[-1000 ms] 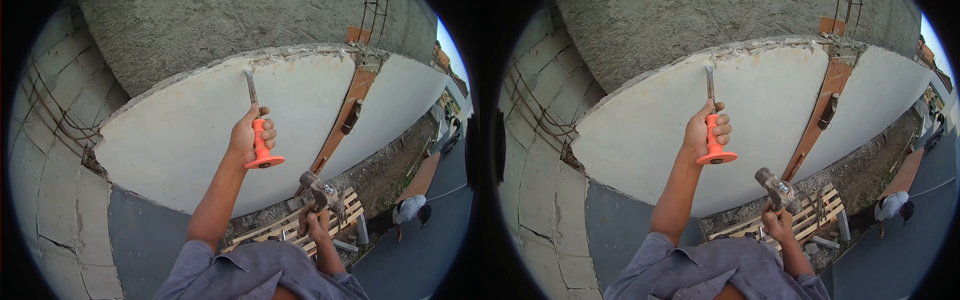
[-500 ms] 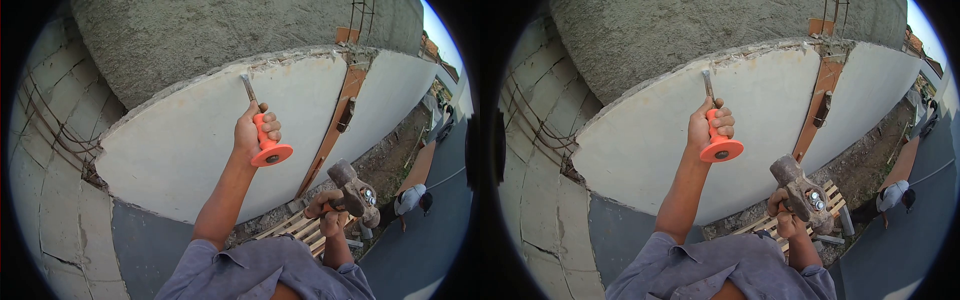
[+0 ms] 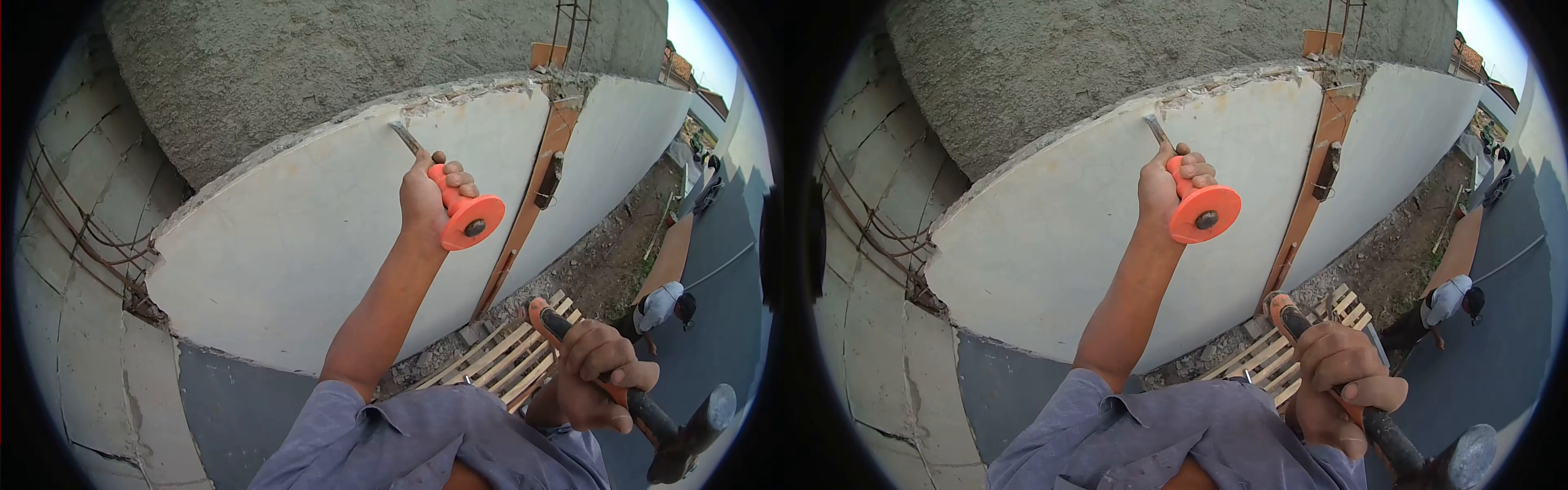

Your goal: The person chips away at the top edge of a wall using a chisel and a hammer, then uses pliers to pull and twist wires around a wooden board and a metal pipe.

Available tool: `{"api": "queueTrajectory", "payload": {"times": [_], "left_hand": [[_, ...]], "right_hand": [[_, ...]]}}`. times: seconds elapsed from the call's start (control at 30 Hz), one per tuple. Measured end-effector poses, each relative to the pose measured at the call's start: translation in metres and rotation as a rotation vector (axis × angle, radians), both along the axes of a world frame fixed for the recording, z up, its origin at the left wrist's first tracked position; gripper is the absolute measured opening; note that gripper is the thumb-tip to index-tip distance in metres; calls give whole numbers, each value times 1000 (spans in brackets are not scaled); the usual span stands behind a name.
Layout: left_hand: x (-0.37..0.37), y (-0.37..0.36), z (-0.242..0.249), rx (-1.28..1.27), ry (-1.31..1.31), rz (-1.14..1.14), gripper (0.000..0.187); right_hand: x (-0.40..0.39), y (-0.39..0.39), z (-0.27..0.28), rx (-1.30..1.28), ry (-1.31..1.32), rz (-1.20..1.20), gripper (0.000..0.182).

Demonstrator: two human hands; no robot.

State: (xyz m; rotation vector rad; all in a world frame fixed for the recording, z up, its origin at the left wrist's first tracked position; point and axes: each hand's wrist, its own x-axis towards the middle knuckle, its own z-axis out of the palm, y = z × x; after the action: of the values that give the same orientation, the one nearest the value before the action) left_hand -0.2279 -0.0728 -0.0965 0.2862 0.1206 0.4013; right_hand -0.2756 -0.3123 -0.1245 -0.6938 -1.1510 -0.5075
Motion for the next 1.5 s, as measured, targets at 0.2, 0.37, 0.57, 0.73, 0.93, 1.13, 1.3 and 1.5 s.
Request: {"api": "queueTrajectory", "payload": {"times": [0.2, 0.37, 0.57, 0.73, 0.93, 1.13, 1.3, 1.5], "left_hand": [[9, -10, 15, -29, -40, 52, 28], [15, -14, 8, -38, -9, 79, 29], [13, -10, 13, -18, -45, 82, 30], [28, 11, 3, 41, -17, 234, 30], [-2, 16, -5, 106, 100, 108, 29], [-12, 3, -39, 288, 119, -63, 27], [-3, 9, -32, 188, 116, -24, 26], [5, 4, -26, 106, 62, -15, 27]], "right_hand": [[16, 57, -70, -259, 257, -75, 33], [10, 38, -63, -590, 459, -51, 25], [5, 23, 4, 296, 101, 39, 51], [29, 59, -92, -892, 733, -85, 34], [33, 46, -99, -632, 680, -70, 26], [40, 32, -91, -586, 683, -63, 23], [35, 25, -87, -443, 621, -4, 25], [43, 48, -103, -498, 224, -67, 24]]}}
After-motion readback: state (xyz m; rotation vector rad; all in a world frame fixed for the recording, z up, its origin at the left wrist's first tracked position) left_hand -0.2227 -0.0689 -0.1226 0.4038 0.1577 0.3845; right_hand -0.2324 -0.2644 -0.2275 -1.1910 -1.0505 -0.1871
